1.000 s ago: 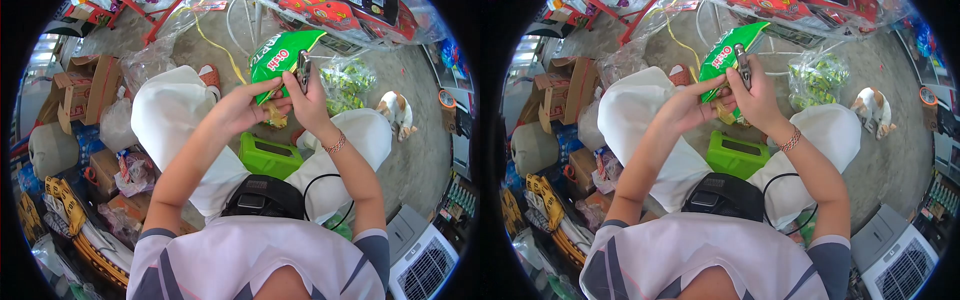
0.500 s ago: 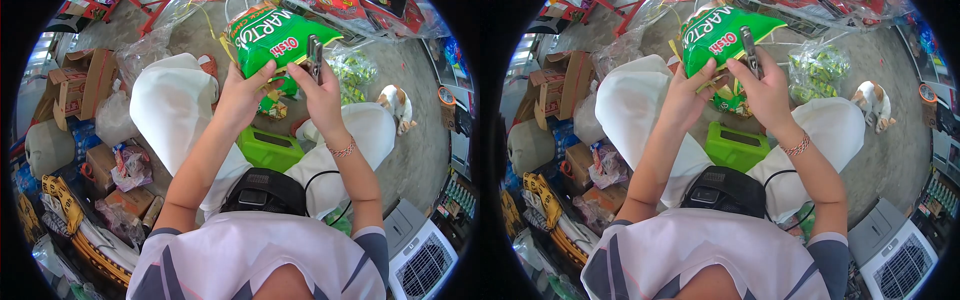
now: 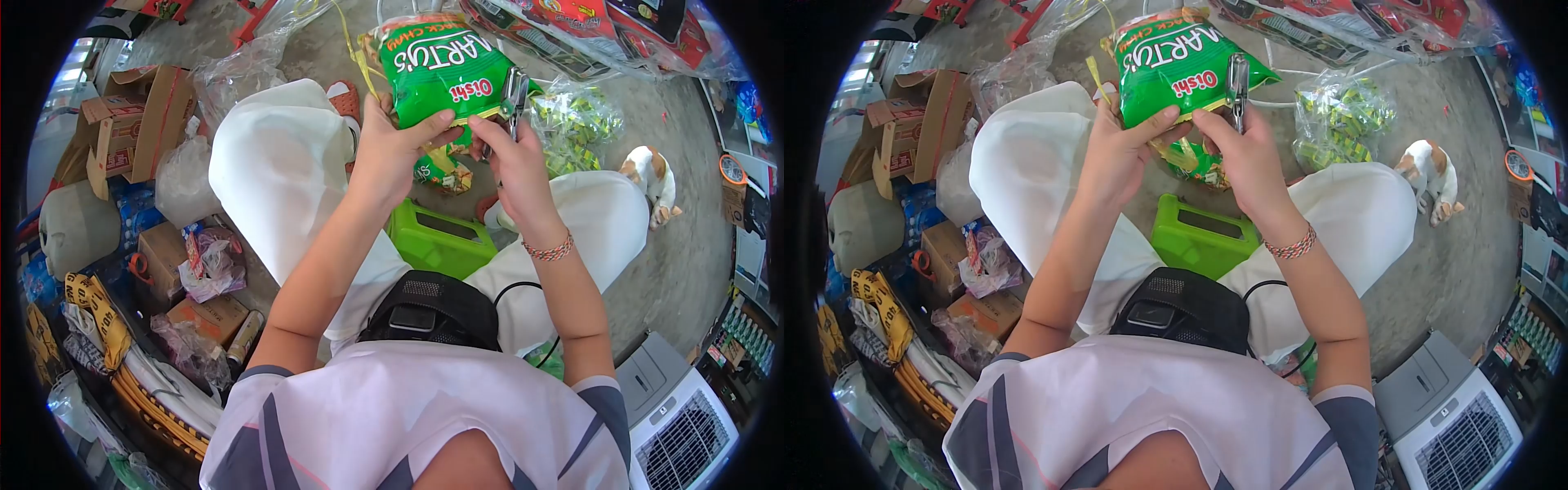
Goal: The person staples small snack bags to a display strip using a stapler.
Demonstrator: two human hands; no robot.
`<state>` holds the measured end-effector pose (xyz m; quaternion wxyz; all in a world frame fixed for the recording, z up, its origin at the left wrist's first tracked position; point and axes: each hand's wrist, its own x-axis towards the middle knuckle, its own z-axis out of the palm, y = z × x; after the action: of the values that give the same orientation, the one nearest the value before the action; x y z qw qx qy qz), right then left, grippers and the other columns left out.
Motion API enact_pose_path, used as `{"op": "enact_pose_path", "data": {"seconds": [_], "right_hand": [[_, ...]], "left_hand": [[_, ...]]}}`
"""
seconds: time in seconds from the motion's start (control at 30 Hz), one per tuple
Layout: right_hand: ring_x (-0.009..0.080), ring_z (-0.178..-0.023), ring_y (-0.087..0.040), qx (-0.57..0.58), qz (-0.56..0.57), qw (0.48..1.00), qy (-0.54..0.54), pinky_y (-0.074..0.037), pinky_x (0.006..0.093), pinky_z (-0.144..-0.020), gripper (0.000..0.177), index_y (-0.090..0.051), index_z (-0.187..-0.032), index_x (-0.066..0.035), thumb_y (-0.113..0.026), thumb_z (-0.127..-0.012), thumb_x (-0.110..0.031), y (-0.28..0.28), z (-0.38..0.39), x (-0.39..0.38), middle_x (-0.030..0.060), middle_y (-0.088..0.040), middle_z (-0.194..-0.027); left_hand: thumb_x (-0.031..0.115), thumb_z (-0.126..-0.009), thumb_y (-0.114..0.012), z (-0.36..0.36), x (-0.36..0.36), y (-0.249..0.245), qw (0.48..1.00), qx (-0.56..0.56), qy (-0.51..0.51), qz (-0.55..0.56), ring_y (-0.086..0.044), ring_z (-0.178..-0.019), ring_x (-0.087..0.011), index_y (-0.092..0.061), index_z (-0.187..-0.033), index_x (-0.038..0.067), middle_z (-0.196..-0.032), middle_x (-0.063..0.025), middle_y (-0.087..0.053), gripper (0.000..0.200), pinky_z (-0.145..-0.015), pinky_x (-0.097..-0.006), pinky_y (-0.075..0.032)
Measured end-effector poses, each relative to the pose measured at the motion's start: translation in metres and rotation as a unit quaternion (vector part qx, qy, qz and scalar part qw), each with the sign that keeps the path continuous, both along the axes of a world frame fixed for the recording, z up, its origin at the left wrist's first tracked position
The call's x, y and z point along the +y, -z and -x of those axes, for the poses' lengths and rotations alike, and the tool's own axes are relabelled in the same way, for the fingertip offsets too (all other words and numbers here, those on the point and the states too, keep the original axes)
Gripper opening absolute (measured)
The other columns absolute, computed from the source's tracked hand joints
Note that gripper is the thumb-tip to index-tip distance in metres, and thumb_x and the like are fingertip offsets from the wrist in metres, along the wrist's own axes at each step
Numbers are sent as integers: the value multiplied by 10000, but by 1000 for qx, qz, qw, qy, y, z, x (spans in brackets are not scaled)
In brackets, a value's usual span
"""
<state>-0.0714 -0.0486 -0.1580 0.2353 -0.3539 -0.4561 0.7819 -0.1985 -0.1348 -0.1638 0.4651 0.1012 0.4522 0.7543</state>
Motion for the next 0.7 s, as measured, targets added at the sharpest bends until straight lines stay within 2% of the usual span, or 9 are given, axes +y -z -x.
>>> {"op": "enact_pose_path", "data": {"seconds": [0.1,0.23,0.3,0.33,0.43,0.5,0.6,0.7], "right_hand": [[76,-701,-523,-45,-91,993,-57,-405,259,-620,74,-565,-906,-44,-560,-833,-57,-3,-3,-1,10,-579,-783],[136,-751,-537,-53,33,978,-201,-447,267,-707,236,-522,-1016,-10,-468,-788,-33,-5,-10,-1,56,-576,-866],[133,-783,-529,-98,87,948,-290,-444,263,-708,264,-506,-1035,-11,-453,-778,-33,-4,-12,-1,59,-569,-895],[131,-794,-526,-102,60,949,-294,-444,262,-710,265,-505,-1037,-14,-456,-777,-34,-3,-11,-4,58,-566,-902],[120,-797,-526,-89,3,955,-282,-434,258,-689,257,-507,-1033,-23,-469,-779,-36,6,-10,-18,55,-567,-914],[103,-758,-538,-47,-6,969,-244,-417,257,-636,235,-516,-1018,-25,-478,-786,-37,11,-9,-24,52,-583,-909],[86,-787,-533,-39,-127,960,-247,-437,244,-667,251,-535,-1031,-31,-482,-786,-33,12,-6,-23,32,-574,-923],[78,-816,-534,-30,-41,977,-209,-453,230,-697,267,-553,-1050,-45,-481,-793,-49,5,-6,-24,16,-570,-913]], "left_hand": [[-41,-815,-666,9,0,-6,997,62,-38,-12,-632,-968,-264,-290,-1092,-9,-1118,-179,-523,468,-825,-380,-578],[-44,-821,-650,21,-2,-10,993,74,-78,-44,-621,-994,-267,-286,-1061,-6,-1097,-168,-508,438,-838,-397,-583],[-14,-815,-675,18,-3,-9,987,116,-108,-34,-595,-967,-221,-286,-1022,11,-1039,-127,-480,441,-818,-339,-557],[1,-811,-687,16,-4,-8,983,135,-122,-29,-582,-953,-199,-286,-1002,20,-1010,-106,-466,445,-808,-311,-544],[58,-782,-737,14,-9,-3,923,345,-150,85,-474,-860,-145,-273,-950,43,-919,-56,-376,494,-746,-263,-451],[90,-763,-758,10,-11,-4,901,386,-170,98,-410,-817,-141,-271,-938,47,-889,-44,-338,520,-718,-263,-406],[107,-754,-767,11,-11,-3,893,403,-181,91,-385,-792,-142,-272,-933,46,-873,-43,-323,530,-698,-268,-390],[107,-757,-762,9,-11,0,884,423,-180,89,-391,-788,-147,-273,-932,43,-871,-48,-327,524,-694,-272,-390]]}}
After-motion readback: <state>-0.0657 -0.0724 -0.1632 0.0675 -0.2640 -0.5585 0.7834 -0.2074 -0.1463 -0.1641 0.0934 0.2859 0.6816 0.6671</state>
